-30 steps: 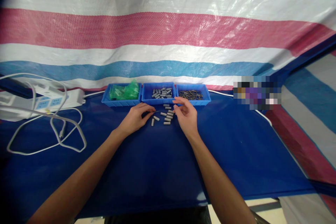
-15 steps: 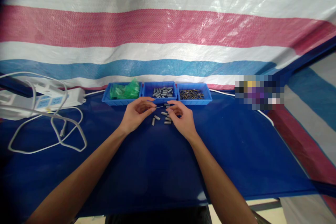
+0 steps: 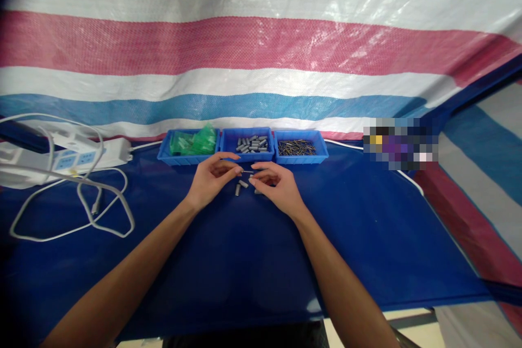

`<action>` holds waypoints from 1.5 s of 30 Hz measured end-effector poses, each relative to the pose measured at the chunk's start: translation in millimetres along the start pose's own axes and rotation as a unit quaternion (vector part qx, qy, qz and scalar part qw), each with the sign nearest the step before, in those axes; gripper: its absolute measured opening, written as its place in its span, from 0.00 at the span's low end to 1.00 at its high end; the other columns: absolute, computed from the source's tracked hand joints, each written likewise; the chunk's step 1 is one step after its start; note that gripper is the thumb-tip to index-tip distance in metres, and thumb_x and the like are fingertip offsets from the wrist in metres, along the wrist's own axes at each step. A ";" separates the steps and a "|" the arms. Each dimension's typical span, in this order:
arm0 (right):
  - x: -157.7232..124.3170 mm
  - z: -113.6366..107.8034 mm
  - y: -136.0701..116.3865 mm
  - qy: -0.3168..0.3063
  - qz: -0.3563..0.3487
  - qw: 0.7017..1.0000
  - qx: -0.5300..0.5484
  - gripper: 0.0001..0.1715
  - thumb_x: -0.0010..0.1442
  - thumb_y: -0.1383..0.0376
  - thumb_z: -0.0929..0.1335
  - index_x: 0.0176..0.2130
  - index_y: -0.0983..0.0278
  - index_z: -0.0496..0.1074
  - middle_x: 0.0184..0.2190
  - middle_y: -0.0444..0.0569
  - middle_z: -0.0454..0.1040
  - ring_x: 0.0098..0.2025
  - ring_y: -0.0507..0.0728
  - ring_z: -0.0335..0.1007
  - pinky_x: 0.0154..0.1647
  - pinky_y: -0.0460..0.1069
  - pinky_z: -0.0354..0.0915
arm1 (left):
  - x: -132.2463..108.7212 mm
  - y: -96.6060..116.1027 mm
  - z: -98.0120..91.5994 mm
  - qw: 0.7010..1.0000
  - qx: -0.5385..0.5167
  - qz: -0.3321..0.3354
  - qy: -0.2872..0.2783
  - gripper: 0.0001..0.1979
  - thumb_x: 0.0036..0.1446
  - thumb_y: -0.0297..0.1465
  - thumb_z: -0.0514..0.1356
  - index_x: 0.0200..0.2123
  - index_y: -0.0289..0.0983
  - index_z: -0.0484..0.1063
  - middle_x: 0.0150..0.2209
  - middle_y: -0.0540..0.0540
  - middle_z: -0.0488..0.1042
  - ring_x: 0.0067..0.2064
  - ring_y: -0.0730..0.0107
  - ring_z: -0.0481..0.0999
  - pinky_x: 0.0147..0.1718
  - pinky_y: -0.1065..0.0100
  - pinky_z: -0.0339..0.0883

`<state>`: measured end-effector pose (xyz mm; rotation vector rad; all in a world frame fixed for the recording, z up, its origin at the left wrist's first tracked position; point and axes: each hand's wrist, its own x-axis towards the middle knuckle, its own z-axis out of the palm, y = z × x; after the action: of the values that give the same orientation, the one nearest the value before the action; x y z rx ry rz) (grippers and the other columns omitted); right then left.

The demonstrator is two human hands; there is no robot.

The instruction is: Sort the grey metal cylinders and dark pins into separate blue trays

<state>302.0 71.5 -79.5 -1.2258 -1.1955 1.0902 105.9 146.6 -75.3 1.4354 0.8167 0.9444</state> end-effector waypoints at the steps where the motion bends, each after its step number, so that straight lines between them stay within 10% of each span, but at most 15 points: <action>1: 0.3 0.0 -0.3 0.002 0.002 1.000 0.007 0.22 0.55 0.55 0.79 0.48 0.59 0.80 0.34 0.46 0.84 0.32 0.57 0.81 0.34 0.51 0.78 | -0.6 0.7 0.5 1.000 -0.004 0.000 -0.003 0.21 0.55 0.40 0.73 0.48 0.37 0.75 0.35 0.45 0.84 0.39 0.61 0.85 0.43 0.63 0.80; 13: 6.1 -2.9 2.6 0.093 0.000 0.995 0.021 0.16 0.50 0.53 0.81 0.36 0.61 0.85 0.29 0.46 0.83 0.27 0.56 0.77 0.30 0.52 0.76 | -3.4 -3.0 2.5 0.996 0.066 0.058 -0.024 0.14 0.60 0.37 0.69 0.45 0.36 0.75 0.38 0.44 0.83 0.41 0.63 0.84 0.45 0.62 0.78; 20: 10.1 -16.6 5.4 0.322 -0.101 0.940 -0.049 0.16 0.57 0.55 0.77 0.43 0.61 0.82 0.41 0.52 0.84 0.36 0.60 0.81 0.38 0.56 0.78 | -6.9 -0.7 -14.5 0.893 0.393 0.179 -0.125 0.08 0.60 0.34 0.66 0.42 0.39 0.78 0.34 0.48 0.75 0.32 0.69 0.74 0.33 0.68 0.68; 33: 8.5 -12.7 4.1 0.278 -0.087 0.956 -0.030 0.17 0.58 0.58 0.76 0.46 0.60 0.77 0.45 0.50 0.83 0.29 0.53 0.76 0.28 0.49 0.74 | -0.8 -12.4 -22.9 0.858 0.451 0.221 -0.111 0.10 0.67 0.28 0.60 0.49 0.38 0.78 0.45 0.41 0.81 0.45 0.60 0.80 0.47 0.61 0.74; 45: 5.8 -8.1 5.9 0.162 -0.086 0.981 -0.059 0.16 0.60 0.57 0.75 0.47 0.59 0.78 0.38 0.48 0.81 0.31 0.54 0.77 0.33 0.50 0.76 | 1.7 -9.5 -5.4 0.999 0.025 0.038 -0.004 0.15 0.56 0.36 0.72 0.45 0.36 0.81 0.43 0.43 0.82 0.45 0.61 0.83 0.47 0.63 0.78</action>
<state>310.7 77.0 -84.8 -1.3061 -1.1009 0.6712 102.2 151.3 -84.6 1.5221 0.7886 0.9804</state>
